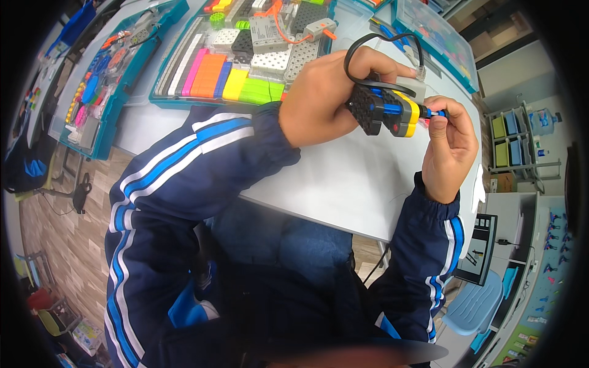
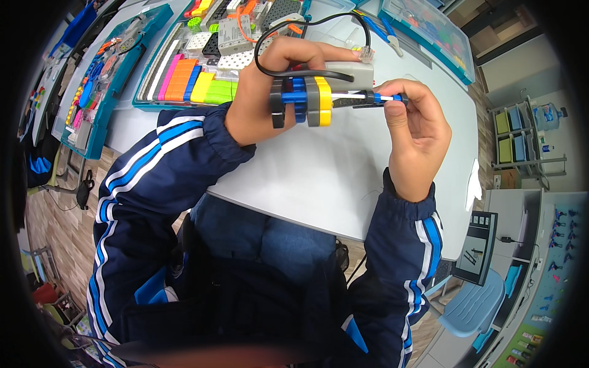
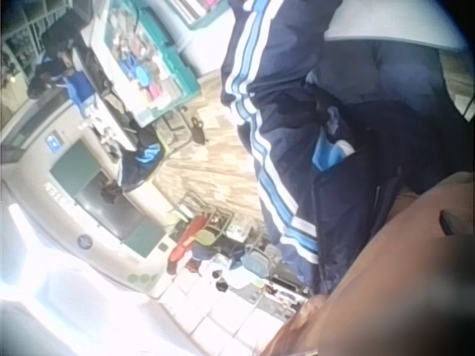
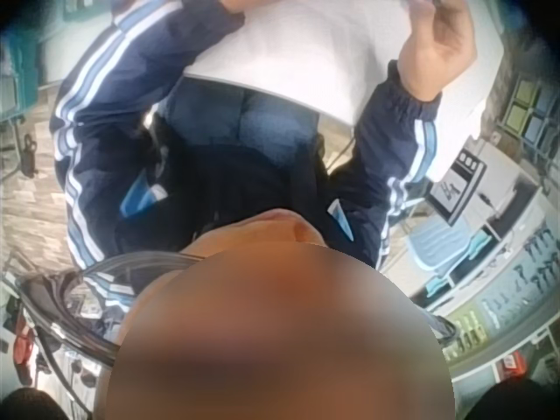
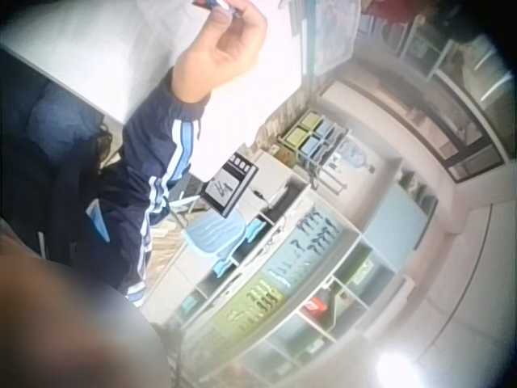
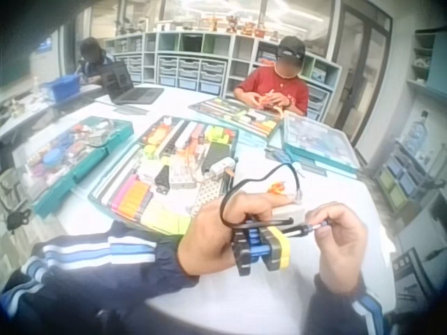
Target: The person assembles a small structure using colorful plastic building blocks. They connect beams and connectors by hand, occasionally referencing a laptop screen, and place completed sub-assemblies on the table.
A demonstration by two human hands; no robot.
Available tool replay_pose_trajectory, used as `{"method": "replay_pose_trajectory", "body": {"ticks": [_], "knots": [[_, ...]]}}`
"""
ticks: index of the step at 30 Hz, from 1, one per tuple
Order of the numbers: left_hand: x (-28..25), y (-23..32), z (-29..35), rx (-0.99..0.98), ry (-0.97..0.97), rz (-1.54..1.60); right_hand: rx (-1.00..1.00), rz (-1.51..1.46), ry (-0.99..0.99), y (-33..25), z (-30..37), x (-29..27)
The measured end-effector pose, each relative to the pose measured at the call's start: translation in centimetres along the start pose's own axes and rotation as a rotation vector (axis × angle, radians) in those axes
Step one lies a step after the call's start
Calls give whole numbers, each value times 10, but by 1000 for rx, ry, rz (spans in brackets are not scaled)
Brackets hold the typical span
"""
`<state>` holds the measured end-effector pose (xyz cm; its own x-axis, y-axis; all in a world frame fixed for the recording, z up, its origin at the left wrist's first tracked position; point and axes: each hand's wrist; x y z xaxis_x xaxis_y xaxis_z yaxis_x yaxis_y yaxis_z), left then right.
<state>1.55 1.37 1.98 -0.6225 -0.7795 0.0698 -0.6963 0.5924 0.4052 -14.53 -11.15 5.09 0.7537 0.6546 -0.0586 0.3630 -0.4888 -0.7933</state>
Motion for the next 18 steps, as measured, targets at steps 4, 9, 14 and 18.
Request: {"method": "replay_pose_trajectory", "body": {"ticks": [4, 9, 14, 18], "knots": [[1, 1, 0, 13, 2, -13, 26, -1, 3, 0, 1, 0], [-1, 2, -1, -2, -6, 5, 53, -5, 18, -1, 1, 0], [-5, 6, -2, -24, -125, -84, 70, -7, 18, -1, 1, 0], [-8, 5, -2, -7, -179, -136, 87, -9, 26, -1, 1, 0]]}}
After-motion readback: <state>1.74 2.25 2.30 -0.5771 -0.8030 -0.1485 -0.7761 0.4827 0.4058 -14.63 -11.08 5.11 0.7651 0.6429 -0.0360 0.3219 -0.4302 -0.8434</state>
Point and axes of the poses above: each hand's wrist, its own z-axis away from the middle knuckle, its own x-axis out of the palm, y = z × x, and after that the axes turned 11 degrees about y, right-handed
